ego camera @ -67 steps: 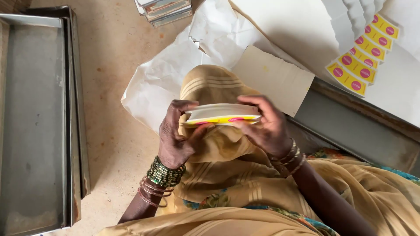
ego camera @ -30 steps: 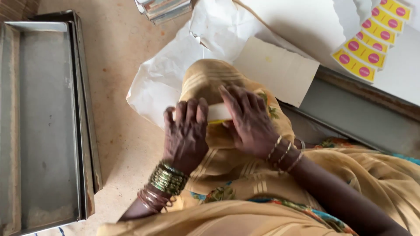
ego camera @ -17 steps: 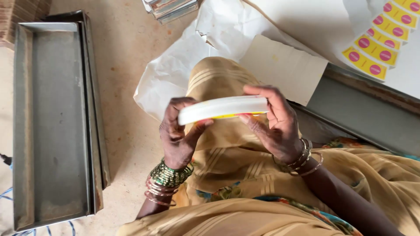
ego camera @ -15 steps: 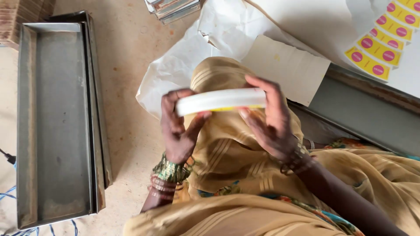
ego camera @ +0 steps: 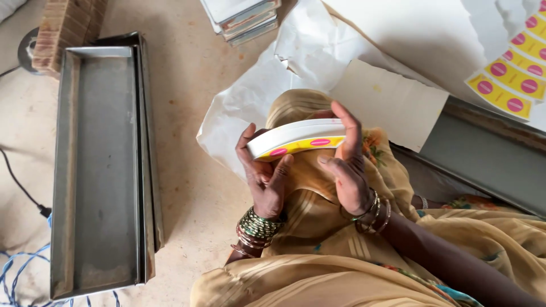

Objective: Sorting, aligning, and stacking printed Nescafe coffee cup labels into stacks and metal containers.

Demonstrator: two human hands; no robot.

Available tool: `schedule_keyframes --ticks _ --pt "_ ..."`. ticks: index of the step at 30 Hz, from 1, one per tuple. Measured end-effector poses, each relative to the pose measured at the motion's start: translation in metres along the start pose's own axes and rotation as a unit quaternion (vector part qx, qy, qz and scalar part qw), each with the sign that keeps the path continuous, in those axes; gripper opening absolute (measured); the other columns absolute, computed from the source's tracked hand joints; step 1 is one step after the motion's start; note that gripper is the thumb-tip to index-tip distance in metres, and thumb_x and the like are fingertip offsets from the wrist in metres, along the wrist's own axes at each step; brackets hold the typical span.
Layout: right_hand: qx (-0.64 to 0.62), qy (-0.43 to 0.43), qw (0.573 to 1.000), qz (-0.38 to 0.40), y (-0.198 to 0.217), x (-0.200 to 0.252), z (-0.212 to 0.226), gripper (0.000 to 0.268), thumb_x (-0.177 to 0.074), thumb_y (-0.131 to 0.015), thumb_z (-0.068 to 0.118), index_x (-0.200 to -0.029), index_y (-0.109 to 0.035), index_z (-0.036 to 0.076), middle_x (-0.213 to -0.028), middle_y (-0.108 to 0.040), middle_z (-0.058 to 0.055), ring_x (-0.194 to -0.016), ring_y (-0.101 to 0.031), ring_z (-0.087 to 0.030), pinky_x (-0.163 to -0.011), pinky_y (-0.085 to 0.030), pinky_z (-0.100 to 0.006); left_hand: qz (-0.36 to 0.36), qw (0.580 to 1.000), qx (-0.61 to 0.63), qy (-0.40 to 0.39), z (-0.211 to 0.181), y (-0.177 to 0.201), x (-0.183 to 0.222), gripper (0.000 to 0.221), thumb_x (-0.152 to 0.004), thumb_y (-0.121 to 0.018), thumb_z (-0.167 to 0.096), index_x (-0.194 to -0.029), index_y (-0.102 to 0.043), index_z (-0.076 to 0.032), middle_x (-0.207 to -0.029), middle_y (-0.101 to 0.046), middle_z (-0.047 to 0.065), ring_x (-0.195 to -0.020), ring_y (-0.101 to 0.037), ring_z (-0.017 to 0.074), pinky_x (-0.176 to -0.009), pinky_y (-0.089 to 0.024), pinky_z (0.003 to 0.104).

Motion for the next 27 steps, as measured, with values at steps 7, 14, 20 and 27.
schedule_keyframes --ticks 7,14,20,27 --pt "0.380 0.004 0.923 0.063 0.018 -0.008 0.008 0.070 -0.102 -0.059 0.021 -0.164 -0.029 0.008 -0.160 -0.042 -0.016 -0.152 -0.041 -0.027 -0.130 -0.031 -0.043 0.029 0.985 -0.172 -0.008 -0.015 0.015 -0.006 0.040 -0.103 -0.064 0.002 -0.139 -0.047 -0.004 -0.136 -0.055 0.013 -0.127 -0.055 0.0247 -0.113 -0.047 0.038" --pt "0.627 0.132 0.751 0.159 -0.016 -0.003 0.019 0.095 -0.083 -0.070 0.031 -0.157 -0.022 -0.004 -0.157 -0.033 -0.026 -0.150 -0.024 -0.041 -0.121 -0.014 -0.062 0.122 0.668 -0.724 -0.121 -0.045 -0.013 0.000 0.049 -0.086 -0.064 -0.017 -0.130 -0.053 0.002 -0.128 -0.059 0.022 -0.121 -0.054 0.0378 -0.108 -0.039 0.052" --pt "0.669 0.151 0.713 0.148 -0.010 0.006 0.014 0.087 -0.086 -0.069 0.024 -0.158 -0.026 -0.001 -0.154 -0.038 -0.022 -0.150 -0.030 -0.038 -0.122 -0.017 -0.061 0.140 0.645 -0.714 -0.234 -0.037 -0.027 0.008 0.064 -0.091 -0.055 -0.019 -0.149 -0.044 0.004 -0.146 -0.052 0.026 -0.135 -0.047 0.0424 -0.115 -0.030 0.058" --pt "0.560 0.092 0.793 0.221 0.015 -0.024 0.030 0.073 -0.094 -0.075 0.011 -0.158 -0.041 0.012 -0.121 -0.057 -0.003 -0.110 -0.056 -0.024 -0.109 -0.039 -0.043 0.176 0.798 -0.566 -0.111 -0.042 -0.003 -0.017 0.053 -0.085 -0.064 0.002 -0.135 -0.051 -0.010 -0.127 -0.060 0.010 -0.117 -0.054 0.0319 -0.102 -0.040 0.044"
Point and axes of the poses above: each hand's wrist, its own x-axis away from the middle knuckle, its own y-axis out of the back of the hand, z = x × y, the point moved 6 cm from there along -x, towards the middle knuckle
